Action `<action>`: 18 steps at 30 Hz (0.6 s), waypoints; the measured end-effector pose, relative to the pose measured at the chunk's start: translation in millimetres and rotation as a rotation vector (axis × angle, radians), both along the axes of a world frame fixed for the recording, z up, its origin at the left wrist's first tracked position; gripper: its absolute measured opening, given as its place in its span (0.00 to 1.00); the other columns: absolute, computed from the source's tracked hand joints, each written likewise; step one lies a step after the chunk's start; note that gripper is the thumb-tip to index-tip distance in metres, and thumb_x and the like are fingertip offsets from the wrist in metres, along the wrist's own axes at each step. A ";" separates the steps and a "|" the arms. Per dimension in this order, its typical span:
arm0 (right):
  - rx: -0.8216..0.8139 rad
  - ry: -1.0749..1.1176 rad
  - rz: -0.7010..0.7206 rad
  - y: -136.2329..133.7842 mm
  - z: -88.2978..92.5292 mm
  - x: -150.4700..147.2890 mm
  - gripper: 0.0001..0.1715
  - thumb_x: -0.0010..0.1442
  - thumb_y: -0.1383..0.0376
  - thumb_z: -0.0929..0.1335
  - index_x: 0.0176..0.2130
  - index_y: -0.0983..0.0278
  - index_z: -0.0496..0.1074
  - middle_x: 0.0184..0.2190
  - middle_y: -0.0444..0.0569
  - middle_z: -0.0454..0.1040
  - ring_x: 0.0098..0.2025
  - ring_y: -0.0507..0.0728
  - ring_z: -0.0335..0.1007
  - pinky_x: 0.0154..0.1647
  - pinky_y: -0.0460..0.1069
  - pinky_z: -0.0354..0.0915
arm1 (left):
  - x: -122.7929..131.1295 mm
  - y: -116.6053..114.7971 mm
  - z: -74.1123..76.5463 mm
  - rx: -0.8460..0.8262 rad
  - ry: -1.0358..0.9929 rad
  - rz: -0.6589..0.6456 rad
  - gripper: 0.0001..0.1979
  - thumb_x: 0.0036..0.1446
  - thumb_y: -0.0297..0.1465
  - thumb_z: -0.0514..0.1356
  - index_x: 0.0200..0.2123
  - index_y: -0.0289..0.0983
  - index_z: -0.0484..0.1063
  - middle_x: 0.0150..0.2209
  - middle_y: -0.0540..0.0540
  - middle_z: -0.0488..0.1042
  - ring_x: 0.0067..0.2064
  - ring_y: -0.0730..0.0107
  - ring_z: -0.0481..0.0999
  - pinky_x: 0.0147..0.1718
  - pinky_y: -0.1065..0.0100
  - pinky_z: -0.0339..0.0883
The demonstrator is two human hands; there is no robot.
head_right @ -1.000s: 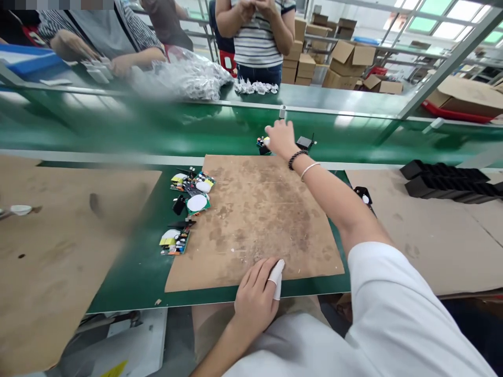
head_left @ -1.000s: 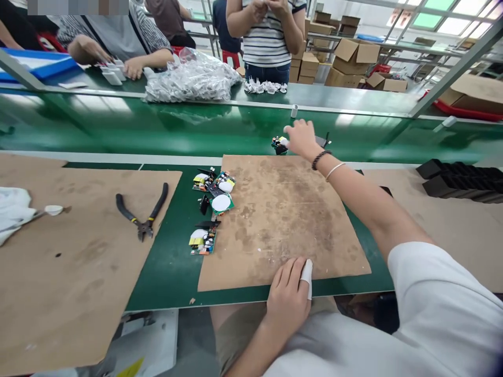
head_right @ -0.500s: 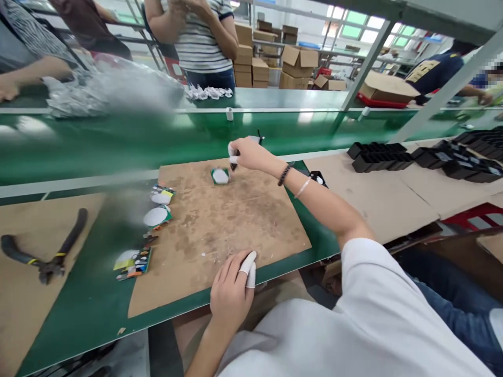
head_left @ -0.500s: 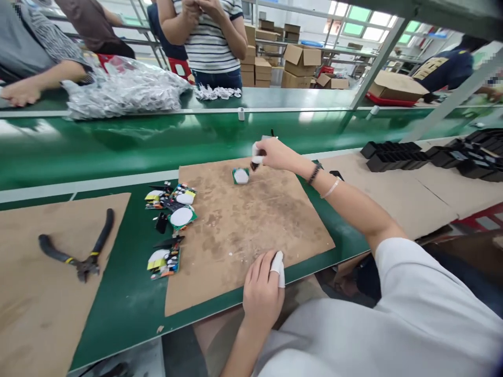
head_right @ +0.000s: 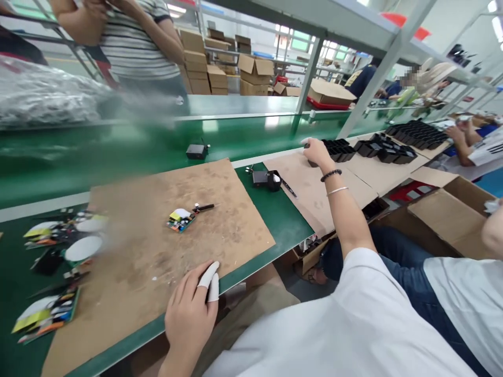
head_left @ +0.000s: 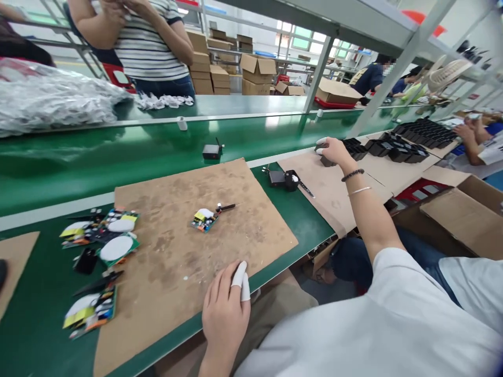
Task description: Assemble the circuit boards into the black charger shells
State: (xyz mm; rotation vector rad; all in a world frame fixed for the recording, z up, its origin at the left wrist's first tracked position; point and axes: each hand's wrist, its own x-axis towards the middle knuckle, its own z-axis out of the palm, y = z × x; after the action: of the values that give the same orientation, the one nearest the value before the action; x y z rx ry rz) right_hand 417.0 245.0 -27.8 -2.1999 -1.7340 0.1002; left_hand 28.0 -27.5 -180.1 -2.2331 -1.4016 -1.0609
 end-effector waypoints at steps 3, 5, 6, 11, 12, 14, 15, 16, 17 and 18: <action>-0.016 -0.042 -0.229 14.5 -3.8 49.1 0.33 0.59 0.65 0.73 0.61 0.74 0.71 0.61 0.68 0.72 0.62 0.68 0.69 0.62 0.58 0.67 | -0.4 0.7 -3.0 0.034 0.034 0.013 0.12 0.64 0.18 0.58 0.49 0.32 0.74 0.45 0.38 0.83 0.45 0.56 0.78 0.48 0.61 0.67; -0.082 -0.053 -0.325 23.9 -9.5 74.5 0.34 0.59 0.61 0.75 0.60 0.73 0.71 0.63 0.69 0.69 0.62 0.70 0.68 0.61 0.61 0.68 | -0.9 0.9 -6.5 0.048 0.065 0.025 0.13 0.63 0.18 0.59 0.50 0.32 0.75 0.46 0.38 0.83 0.45 0.56 0.78 0.47 0.61 0.67; -0.118 -0.056 -0.352 28.2 -13.3 84.6 0.32 0.60 0.59 0.76 0.59 0.71 0.71 0.63 0.67 0.69 0.62 0.69 0.69 0.60 0.62 0.69 | -1.0 1.0 -8.5 0.047 0.077 0.034 0.14 0.62 0.18 0.60 0.50 0.32 0.75 0.46 0.38 0.83 0.45 0.56 0.78 0.47 0.61 0.67; -0.237 -0.082 -0.366 45.1 -31.4 111.1 0.24 0.69 0.56 0.71 0.60 0.62 0.72 0.62 0.55 0.72 0.60 0.63 0.73 0.60 0.64 0.73 | 0.5 1.1 -15.6 0.029 0.101 0.103 0.14 0.61 0.18 0.60 0.48 0.37 0.75 0.46 0.40 0.83 0.44 0.58 0.79 0.44 0.62 0.67; -0.244 -0.088 -0.364 47.1 -33.6 112.6 0.24 0.69 0.56 0.71 0.60 0.63 0.71 0.62 0.55 0.72 0.59 0.63 0.73 0.59 0.64 0.73 | 1.0 1.0 -16.0 0.029 0.109 0.116 0.14 0.61 0.18 0.60 0.48 0.37 0.75 0.46 0.41 0.83 0.44 0.58 0.79 0.43 0.62 0.67; -0.245 -0.097 -0.361 48.3 -36.0 112.9 0.25 0.70 0.55 0.71 0.61 0.63 0.71 0.61 0.55 0.72 0.59 0.63 0.73 0.59 0.64 0.73 | 2.1 0.8 -16.2 0.031 0.116 0.130 0.14 0.60 0.19 0.60 0.47 0.38 0.75 0.45 0.41 0.83 0.43 0.58 0.79 0.42 0.62 0.67; -0.240 -0.101 -0.358 47.2 -36.2 112.0 0.25 0.69 0.55 0.71 0.61 0.63 0.71 0.62 0.55 0.72 0.60 0.63 0.73 0.60 0.64 0.72 | 2.7 0.7 -16.2 0.031 0.115 0.131 0.14 0.60 0.19 0.60 0.47 0.38 0.75 0.45 0.41 0.83 0.43 0.58 0.79 0.42 0.62 0.67; -0.233 -0.105 -0.352 44.9 -35.5 110.4 0.25 0.68 0.56 0.72 0.60 0.64 0.72 0.62 0.56 0.71 0.61 0.65 0.71 0.61 0.65 0.71 | 3.3 0.4 -16.4 0.031 0.108 0.132 0.14 0.60 0.19 0.61 0.47 0.38 0.75 0.45 0.41 0.83 0.43 0.58 0.79 0.42 0.62 0.67; -0.221 -0.109 -0.345 41.4 -34.0 108.2 0.25 0.66 0.57 0.73 0.58 0.66 0.73 0.62 0.59 0.71 0.63 0.68 0.69 0.61 0.65 0.69 | 3.9 0.1 -16.8 0.028 0.097 0.134 0.14 0.60 0.19 0.61 0.48 0.37 0.75 0.45 0.41 0.83 0.43 0.58 0.79 0.43 0.62 0.67; -0.202 -0.115 -0.335 36.9 -31.5 105.2 0.26 0.64 0.58 0.74 0.57 0.68 0.75 0.62 0.63 0.70 0.64 0.71 0.66 0.62 0.66 0.67 | 4.5 -0.2 -17.3 0.023 0.083 0.137 0.15 0.60 0.19 0.61 0.49 0.37 0.75 0.46 0.41 0.83 0.44 0.58 0.79 0.44 0.62 0.67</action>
State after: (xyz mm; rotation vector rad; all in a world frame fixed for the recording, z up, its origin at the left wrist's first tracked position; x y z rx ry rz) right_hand 522.2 281.9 -59.2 -2.6599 -1.4378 0.0713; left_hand 32.5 -27.7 -197.4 -2.1059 -1.4756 -0.9232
